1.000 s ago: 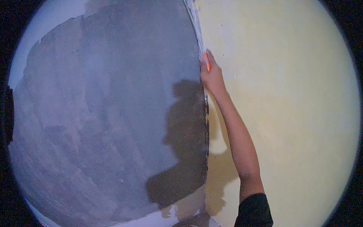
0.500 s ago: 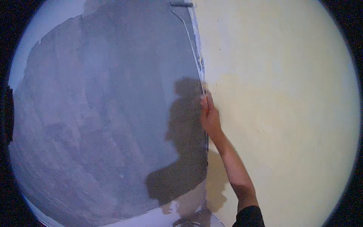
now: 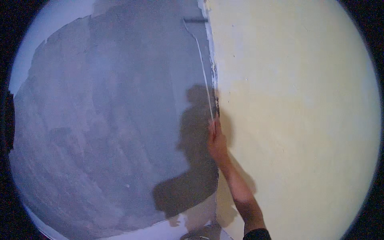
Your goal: The person is painting a wall and a floor fixture using a paint roller.
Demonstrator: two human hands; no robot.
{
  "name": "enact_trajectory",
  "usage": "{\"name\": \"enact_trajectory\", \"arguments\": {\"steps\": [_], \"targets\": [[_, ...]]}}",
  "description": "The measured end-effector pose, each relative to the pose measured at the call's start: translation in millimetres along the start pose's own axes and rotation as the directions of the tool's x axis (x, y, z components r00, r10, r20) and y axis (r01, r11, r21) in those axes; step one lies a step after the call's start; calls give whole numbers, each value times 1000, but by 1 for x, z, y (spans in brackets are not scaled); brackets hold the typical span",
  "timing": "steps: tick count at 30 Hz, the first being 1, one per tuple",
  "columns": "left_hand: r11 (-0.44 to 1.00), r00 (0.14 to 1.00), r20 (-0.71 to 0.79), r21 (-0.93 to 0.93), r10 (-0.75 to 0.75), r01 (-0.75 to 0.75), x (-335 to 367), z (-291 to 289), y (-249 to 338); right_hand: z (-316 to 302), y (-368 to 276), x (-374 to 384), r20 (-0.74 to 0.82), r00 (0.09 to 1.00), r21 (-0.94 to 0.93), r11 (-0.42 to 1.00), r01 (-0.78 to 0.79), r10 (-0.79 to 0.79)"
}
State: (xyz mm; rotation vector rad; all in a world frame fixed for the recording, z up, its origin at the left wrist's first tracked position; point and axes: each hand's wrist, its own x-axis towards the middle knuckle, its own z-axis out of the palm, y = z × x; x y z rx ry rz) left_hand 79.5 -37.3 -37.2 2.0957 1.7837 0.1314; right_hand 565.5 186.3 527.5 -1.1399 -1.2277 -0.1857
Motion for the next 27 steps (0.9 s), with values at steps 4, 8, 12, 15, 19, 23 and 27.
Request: {"name": "enact_trajectory", "arguments": {"steps": [4, 8, 12, 15, 19, 23, 27], "targets": [[1000, 1000, 1, -22, -2, 2, -6, -7, 1, 8, 12, -28, 30, 999, -41, 999, -31, 33], [1000, 1000, 18, -15, -3, 3, -27, -50, 9, -1, -34, 68, -28, 999, 65, 997, 33, -31], [1000, 1000, 26, -27, -7, 8, -34, -55, 5, -17, -58, 139, -21, 994, 88, 990, 110, -109], [999, 999, 30, -43, -16, 17, -40, -51, -2, -15, -52, 121, -29, 993, 70, 991, 116, -114], [997, 999, 28, -78, -15, 17, -42, -52, 7, -7, -25, 42, 41, 999, 116, 993, -28, 23], [995, 1000, 6, -103, 8, -7, -18, -55, 12, -8, -17, 36, -70, 991, 64, 991, 118, -113], [993, 1000, 8, -116, 20, -19, -16, -63, 9, -35, -49, 115, -28, 994, 29, 994, 106, -105]]}}
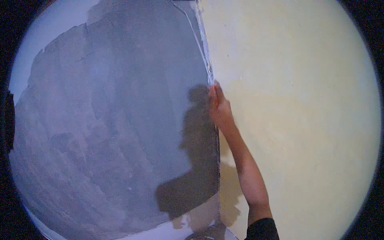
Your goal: The person is painting a wall and a floor fixture using a paint roller.
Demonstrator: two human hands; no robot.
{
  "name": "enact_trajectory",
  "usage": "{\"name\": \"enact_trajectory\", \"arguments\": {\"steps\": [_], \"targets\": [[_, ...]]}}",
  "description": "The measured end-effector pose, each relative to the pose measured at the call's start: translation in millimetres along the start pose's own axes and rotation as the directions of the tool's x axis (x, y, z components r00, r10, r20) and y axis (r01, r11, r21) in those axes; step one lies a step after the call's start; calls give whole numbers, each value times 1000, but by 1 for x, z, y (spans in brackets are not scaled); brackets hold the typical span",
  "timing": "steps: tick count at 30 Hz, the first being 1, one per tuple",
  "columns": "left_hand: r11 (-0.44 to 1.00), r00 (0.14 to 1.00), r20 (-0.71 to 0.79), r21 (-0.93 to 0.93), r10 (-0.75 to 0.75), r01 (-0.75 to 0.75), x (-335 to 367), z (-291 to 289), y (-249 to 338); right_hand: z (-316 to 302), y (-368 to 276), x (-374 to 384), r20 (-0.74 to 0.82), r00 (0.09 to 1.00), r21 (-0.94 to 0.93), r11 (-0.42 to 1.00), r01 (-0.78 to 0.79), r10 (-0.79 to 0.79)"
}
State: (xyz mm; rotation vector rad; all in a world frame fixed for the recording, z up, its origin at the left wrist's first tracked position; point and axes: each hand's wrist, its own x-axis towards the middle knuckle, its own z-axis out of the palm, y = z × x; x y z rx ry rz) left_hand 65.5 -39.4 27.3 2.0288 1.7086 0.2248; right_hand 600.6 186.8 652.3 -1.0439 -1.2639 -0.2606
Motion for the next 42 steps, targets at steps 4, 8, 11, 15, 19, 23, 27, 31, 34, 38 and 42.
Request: {"name": "enact_trajectory", "arguments": {"steps": [4, 8, 11, 15, 19, 23, 27, 31, 34, 38, 42], "targets": [[1000, 1000, 8, -22, 6, -6, 0, 11, -16, -6, -8, 24, -40, 997, 19, 997, 73, -73], [998, 1000, 2, -55, 11, -11, 0, 10, -10, 4, -2, -35, -15, 1000, 0, 1000, -18, 18], [997, 999, -9, -69, 44, -45, 18, -1, 1, 4, 35, -92, -18, 998, 23, 998, -65, 66], [996, 999, -25, -86, 35, -37, 15, -3, -11, -8, 13, -101, 34, 993, -35, 993, -113, 114], [995, 1000, -5, -95, 23, -23, -3, -2, -24, -30, -6, -84, 51, 978, 142, 968, -209, 204], [995, 1000, 25, -101, 10, -8, -23, -3, -38, -51, -12, -78, 9, 986, 159, 973, -168, 169], [993, 999, 34, -116, 5, -1, -31, -1, -53, -67, -41, -71, 109, 934, 56, 936, -347, 339], [989, 1000, 16, -147, 21, -19, -18, 3, -53, -69, -58, -47, 24, 969, -20, 969, -245, 246], [985, 999, -8, -169, 39, -40, -2, -3, -44, -66, -56, -14, -34, 987, 31, 988, -154, 155], [979, 999, -19, -196, 49, -52, 1, -4, -38, -69, -61, 41, -104, 994, 69, 997, -23, 30], [974, 998, -24, -220, 53, -57, 1, -1, -41, -72, -74, 86, -74, 997, 90, 996, 11, -4]]}}
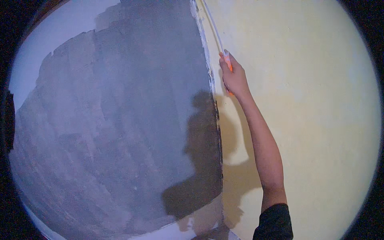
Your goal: The person is painting a wall and a floor fixture using a paint roller.
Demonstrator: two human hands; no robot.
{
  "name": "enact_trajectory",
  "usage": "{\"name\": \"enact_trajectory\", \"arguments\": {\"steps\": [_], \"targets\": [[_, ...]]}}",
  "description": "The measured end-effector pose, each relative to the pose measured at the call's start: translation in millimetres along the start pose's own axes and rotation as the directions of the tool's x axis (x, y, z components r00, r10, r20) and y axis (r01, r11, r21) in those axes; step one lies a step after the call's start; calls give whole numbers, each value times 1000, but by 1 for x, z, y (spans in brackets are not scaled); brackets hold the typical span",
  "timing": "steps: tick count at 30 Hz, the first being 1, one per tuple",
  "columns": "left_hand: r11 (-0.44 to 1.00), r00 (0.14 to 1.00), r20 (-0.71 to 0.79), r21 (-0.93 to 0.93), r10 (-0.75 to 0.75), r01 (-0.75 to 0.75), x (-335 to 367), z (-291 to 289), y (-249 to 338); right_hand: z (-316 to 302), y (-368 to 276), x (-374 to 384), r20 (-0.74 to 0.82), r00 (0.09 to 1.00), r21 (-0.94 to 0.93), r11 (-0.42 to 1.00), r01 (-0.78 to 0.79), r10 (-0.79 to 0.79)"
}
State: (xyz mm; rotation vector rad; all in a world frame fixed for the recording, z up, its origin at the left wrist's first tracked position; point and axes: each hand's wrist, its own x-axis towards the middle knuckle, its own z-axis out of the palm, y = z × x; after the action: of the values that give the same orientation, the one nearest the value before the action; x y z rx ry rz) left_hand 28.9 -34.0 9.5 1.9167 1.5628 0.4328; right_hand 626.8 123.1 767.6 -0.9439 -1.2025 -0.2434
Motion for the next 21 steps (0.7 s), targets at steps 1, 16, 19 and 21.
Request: {"name": "enact_trajectory", "arguments": {"steps": [1, 16, 19, 21], "targets": [[1000, 1000, 1, -6, 1, -1, -1, 1, -2, 0, -7, 7, 0, 1000, 0, 1000, 0, 0], [996, 1000, -23, -85, 16, -18, 13, -4, -22, 40, -56, 94, 55, 998, 144, 990, -5, -3], [994, 999, -30, -107, 13, -16, 14, -5, -24, 50, -61, 104, 47, 999, 144, 989, 15, -22], [992, 1000, -24, -123, 18, -21, 15, -3, -23, 54, -63, 109, 11, 997, 118, 990, 74, -76]]}}
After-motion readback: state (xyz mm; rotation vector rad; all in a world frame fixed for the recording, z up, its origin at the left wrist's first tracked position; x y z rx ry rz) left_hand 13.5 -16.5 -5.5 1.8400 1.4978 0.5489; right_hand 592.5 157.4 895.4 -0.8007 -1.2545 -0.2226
